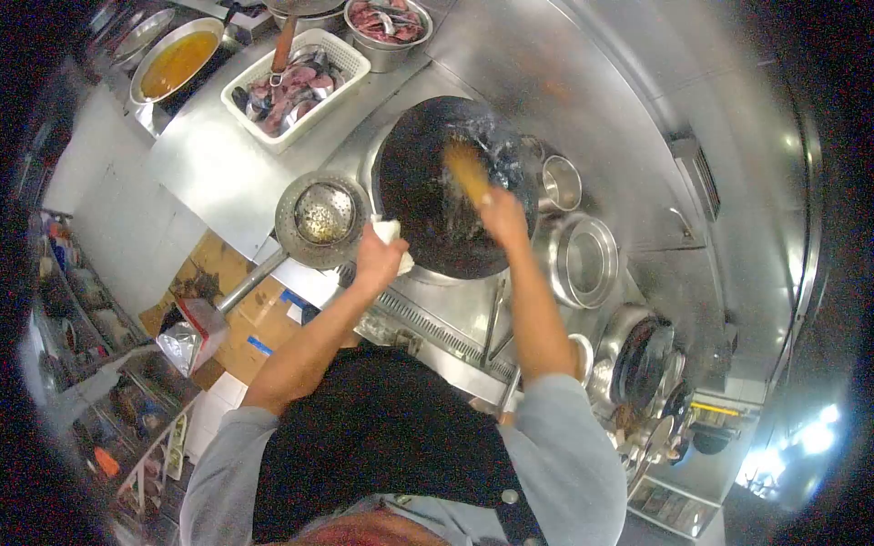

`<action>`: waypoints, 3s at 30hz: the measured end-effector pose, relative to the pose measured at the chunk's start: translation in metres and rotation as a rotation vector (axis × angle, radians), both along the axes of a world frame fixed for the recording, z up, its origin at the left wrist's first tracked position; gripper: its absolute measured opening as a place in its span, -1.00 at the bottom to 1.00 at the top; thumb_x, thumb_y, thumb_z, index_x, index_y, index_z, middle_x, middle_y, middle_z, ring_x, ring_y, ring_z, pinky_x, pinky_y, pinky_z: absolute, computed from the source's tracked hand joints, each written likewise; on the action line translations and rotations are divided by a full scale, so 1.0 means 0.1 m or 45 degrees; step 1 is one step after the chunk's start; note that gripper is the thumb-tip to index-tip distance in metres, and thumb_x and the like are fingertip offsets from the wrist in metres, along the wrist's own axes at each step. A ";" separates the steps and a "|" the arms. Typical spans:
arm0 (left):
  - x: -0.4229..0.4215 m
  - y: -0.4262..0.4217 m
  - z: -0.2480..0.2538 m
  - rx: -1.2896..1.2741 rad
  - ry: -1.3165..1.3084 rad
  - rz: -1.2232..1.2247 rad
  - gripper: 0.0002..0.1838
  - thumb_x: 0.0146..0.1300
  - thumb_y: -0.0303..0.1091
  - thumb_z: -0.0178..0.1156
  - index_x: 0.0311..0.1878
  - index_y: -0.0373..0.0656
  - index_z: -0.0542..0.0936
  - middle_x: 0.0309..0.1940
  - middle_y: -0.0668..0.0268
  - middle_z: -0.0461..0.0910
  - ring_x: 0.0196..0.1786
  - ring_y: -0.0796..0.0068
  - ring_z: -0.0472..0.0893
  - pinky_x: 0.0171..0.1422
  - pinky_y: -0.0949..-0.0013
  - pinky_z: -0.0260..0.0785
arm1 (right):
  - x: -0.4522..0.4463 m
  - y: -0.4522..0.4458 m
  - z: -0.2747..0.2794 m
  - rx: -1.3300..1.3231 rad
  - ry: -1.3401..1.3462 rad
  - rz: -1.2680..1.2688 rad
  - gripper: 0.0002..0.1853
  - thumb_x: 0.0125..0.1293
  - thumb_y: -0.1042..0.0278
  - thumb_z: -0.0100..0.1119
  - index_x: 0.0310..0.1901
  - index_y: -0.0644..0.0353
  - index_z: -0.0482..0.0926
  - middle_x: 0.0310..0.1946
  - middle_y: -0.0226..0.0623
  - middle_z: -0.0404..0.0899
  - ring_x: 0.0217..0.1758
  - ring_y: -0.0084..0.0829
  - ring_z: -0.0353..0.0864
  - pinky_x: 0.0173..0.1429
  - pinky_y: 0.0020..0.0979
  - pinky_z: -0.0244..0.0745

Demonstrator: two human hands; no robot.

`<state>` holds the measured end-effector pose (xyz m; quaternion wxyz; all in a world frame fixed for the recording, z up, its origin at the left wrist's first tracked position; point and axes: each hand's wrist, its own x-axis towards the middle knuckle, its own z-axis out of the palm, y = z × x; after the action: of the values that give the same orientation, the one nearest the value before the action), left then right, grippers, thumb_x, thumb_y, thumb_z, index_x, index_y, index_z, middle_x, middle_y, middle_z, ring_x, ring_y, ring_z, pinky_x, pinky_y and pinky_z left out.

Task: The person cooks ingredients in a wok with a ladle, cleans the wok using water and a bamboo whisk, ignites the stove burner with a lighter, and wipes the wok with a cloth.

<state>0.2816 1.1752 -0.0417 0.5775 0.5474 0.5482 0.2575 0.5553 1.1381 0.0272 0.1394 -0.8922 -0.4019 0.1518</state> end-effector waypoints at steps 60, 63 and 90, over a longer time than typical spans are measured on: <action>-0.01 0.21 -0.11 -0.135 -0.063 -0.159 -0.32 0.14 -0.27 0.34 0.26 -0.51 0.42 0.02 -0.30 0.67 0.12 -0.25 0.68 0.26 0.02 0.50 | -0.08 -0.08 -0.90 0.513 0.022 0.033 -0.40 0.28 0.08 0.45 0.29 0.19 0.63 0.09 0.16 0.71 0.15 0.13 0.72 0.25 -0.09 0.60; 0.01 0.19 -0.07 -0.046 0.021 -0.159 -0.33 0.15 -0.29 0.33 0.26 -0.52 0.42 0.01 -0.28 0.67 0.11 -0.23 0.69 0.26 0.03 0.50 | 0.06 -0.69 -0.68 0.218 -0.251 0.193 -0.40 0.27 0.12 0.42 0.32 0.15 0.61 -0.04 0.13 0.73 -0.01 0.14 0.75 0.13 0.04 0.64; 0.00 0.02 -0.23 -0.034 -0.091 -0.158 -0.43 0.14 -0.33 0.42 0.13 -0.48 0.49 -0.06 -0.14 0.71 -0.02 -0.01 0.75 0.11 0.07 0.58 | -0.53 -1.20 -0.05 -0.175 0.121 0.159 -0.39 0.27 0.08 0.43 0.33 0.10 0.62 0.24 0.08 0.66 0.37 0.01 0.61 0.46 -0.14 0.44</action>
<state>0.2817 1.1774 -0.0651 0.6187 0.5632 0.4955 0.2332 0.5024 1.0176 0.0225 0.0870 -0.8647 -0.4383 0.2293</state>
